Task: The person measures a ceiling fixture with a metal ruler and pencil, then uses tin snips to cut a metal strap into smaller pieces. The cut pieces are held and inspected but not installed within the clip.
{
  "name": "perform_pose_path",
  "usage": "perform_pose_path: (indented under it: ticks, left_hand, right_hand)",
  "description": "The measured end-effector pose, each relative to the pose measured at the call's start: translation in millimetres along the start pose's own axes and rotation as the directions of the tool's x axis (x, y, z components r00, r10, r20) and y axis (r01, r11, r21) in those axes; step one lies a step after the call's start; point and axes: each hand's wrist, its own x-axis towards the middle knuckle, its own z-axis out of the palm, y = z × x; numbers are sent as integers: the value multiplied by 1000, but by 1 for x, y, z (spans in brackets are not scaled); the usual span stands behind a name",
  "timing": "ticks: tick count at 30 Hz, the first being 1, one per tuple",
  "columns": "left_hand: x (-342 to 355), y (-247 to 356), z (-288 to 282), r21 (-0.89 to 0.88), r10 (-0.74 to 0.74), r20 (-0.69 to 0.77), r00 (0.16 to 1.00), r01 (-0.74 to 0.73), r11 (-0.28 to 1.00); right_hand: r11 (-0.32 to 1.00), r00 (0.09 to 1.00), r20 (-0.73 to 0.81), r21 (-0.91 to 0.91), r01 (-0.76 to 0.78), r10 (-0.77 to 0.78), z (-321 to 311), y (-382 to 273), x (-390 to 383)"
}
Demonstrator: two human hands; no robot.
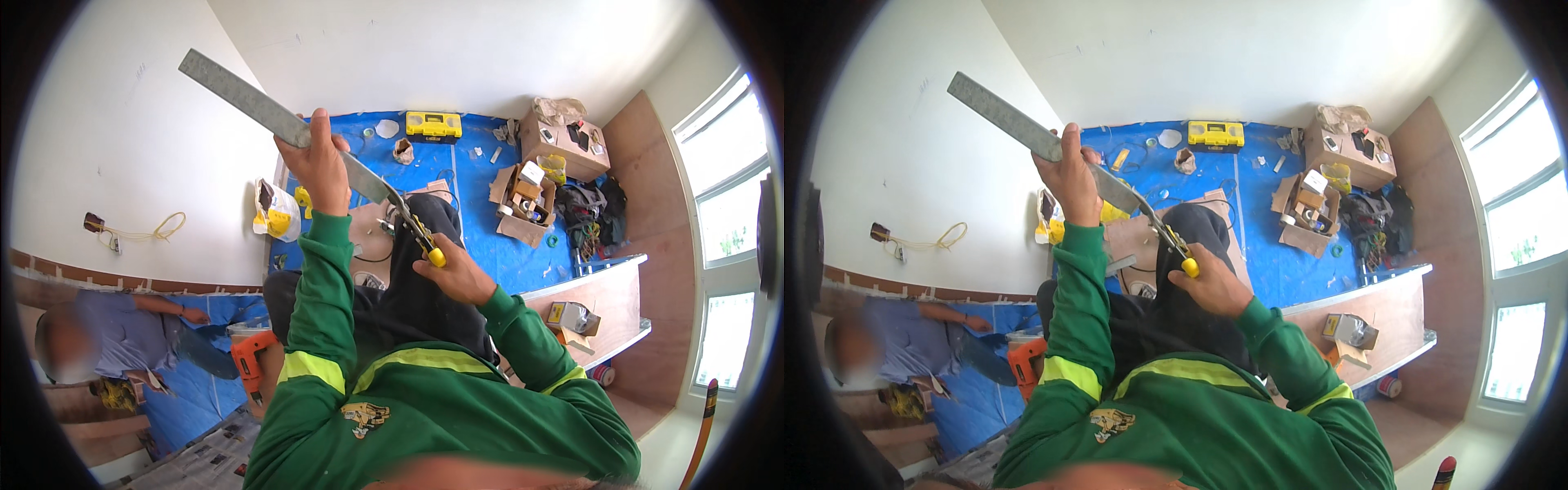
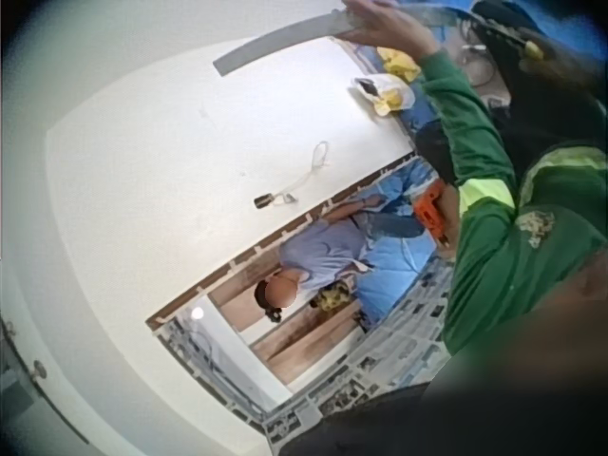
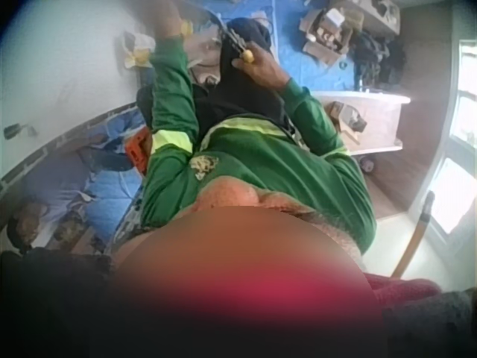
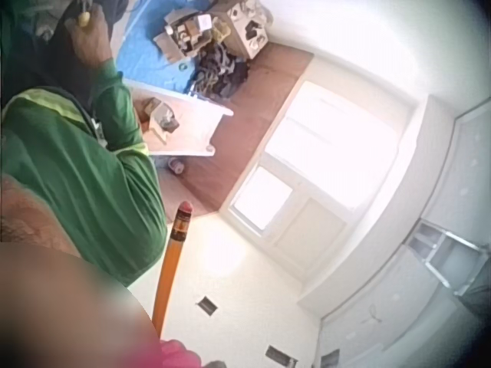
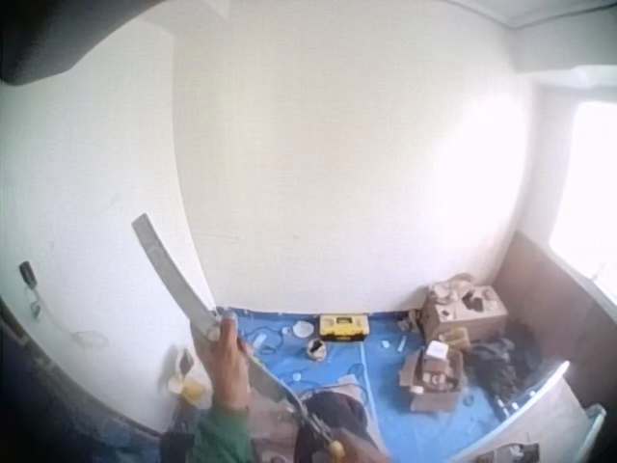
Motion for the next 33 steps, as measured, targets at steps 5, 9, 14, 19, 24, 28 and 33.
perform_pose_path:
  ticks: [5, 9, 14, 19, 24, 28, 33]
  left_hand:
    - [0, -2, 8, -67, 48, 79, 996, -42, 997]
    - [1, -14, 8, -77, 59, 125, 990, -49, 996]
    - [15, -36, -3, -27, 40, 141, 989, -36, 999]
    - [38, -61, 14, -43, 44, 95, 995, -40, 998]
    - [31, -65, 11, -73, 14, 127, 992, -4, 997]
    - [22, -48, 0, -112, 30, 23, 999, -27, 993]
    - [17, -37, -10, -131, 41, -23, 999, -43, 990]
  right_hand:
    - [996, 994, -87, -71, 56, -62, 8, 13, 6]
    - [991, 983, -129, -65, 121, -128, 14, 23, 12]
    - [998, 987, -148, -39, 55, -60, 24, 31, 26]
    - [998, 971, -228, -20, 64, -67, 32, 34, 43]
    - [998, 980, -195, -45, -48, 38, 25, 24, 41]
    - [984, 976, -131, 0, -176, 175, 18, 8, 33]
    - [967, 961, -239, -178, -183, 138, 26, 1, 27]
